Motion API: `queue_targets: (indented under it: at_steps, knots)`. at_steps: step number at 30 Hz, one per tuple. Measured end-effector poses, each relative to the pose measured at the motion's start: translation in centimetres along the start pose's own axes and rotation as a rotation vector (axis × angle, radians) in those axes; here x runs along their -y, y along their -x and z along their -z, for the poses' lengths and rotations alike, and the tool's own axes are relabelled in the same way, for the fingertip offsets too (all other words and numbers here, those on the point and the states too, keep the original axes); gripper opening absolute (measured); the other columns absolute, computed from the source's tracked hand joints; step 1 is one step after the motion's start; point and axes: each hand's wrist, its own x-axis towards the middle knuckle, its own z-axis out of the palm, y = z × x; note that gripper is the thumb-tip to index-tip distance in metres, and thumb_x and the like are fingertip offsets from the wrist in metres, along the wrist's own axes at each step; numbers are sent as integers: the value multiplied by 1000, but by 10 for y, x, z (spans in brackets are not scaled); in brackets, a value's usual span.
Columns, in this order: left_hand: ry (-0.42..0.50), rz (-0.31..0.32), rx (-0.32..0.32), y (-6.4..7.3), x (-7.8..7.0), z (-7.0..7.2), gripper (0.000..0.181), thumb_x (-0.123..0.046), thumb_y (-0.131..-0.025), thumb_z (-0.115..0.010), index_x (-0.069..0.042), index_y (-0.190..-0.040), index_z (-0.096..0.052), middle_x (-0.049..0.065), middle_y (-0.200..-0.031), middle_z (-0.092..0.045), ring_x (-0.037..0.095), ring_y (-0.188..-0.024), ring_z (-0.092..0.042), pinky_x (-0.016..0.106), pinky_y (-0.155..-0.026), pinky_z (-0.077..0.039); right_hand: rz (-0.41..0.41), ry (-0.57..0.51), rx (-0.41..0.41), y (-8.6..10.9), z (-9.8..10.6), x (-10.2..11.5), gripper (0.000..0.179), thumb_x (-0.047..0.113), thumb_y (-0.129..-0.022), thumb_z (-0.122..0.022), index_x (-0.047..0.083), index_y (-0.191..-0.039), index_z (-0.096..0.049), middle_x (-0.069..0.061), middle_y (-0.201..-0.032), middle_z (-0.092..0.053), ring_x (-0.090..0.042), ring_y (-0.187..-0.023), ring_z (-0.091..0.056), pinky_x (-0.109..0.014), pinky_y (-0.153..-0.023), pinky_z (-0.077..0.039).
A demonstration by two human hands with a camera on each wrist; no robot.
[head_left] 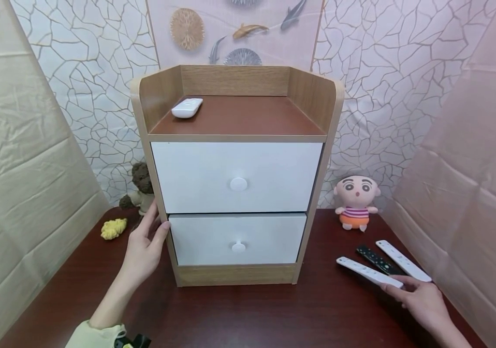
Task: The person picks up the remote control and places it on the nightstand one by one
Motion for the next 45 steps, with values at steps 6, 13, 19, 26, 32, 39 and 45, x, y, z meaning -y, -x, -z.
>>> queue_targets:
  at_steps: [6, 13, 19, 26, 32, 39, 45]
  knots:
    - [-1, 6, 0, 0, -1, 0, 61, -3, -108, -51, -7, -163, -26, 21, -159, -38, 43, -139, -45, 6, -96, -39, -4, -75, -80, 8, 6, 18, 62, 41, -90, -79, -7, -127, -67, 0, -67, -60, -11, -59, -55, -28, -54, -42]
    - [-2, 15, -1, 1, -2, 0, 60, -3, -108, -51, -5, -163, -26, 22, -159, -38, 44, -139, -44, 6, -95, -39, 101, -256, -183, 23, 13, 40, 26, 28, -90, -82, 16, -113, -78, 1, -64, -62, -12, -58, -56, -28, -51, -42]
    - [7, 13, -3, 0, -1, 0, 60, -2, -108, -51, -6, -163, -26, 21, -160, -38, 44, -139, -44, 6, -96, -39, 216, -364, -242, 33, 23, 65, 24, 14, -90, -81, 32, -107, -78, 5, -66, -67, -6, -60, -60, -18, -54, -44]
    - [10, 6, -6, 0, 0, 0, 61, -2, -107, -51, -6, -163, -27, 21, -159, -38, 44, -138, -45, 6, -95, -39, 316, -412, -251, 47, 33, 92, 30, 2, -90, -78, 11, -119, -77, 16, -85, -73, 1, -71, -64, -13, -61, -50]
    - [7, 3, -5, 0, 1, 0, 60, -2, -107, -52, -2, -162, -27, 23, -159, -37, 46, -138, -44, 6, -96, -39, 358, -414, -274, 57, 39, 112, 34, -3, -88, -78, 4, -121, -75, 15, -89, -74, 1, -73, -64, -13, -63, -50]
    - [24, 5, 1, -1, 0, 0, 58, 0, -107, -51, 5, -159, -27, 26, -159, -35, 47, -138, -43, 7, -96, -39, 379, -549, -225, 68, 46, 129, 37, -9, -86, -77, 3, -120, -75, 8, -92, -76, -2, -75, -66, -12, -66, -51]
    - [22, 13, 5, 0, 2, 0, 58, -2, -107, -51, 6, -159, -26, 26, -160, -33, 48, -138, -42, 6, -96, -39, 429, -553, -238, 72, 52, 147, 37, -13, -84, -77, -1, -119, -74, 5, -92, -77, -3, -71, -66, -14, -62, -51]
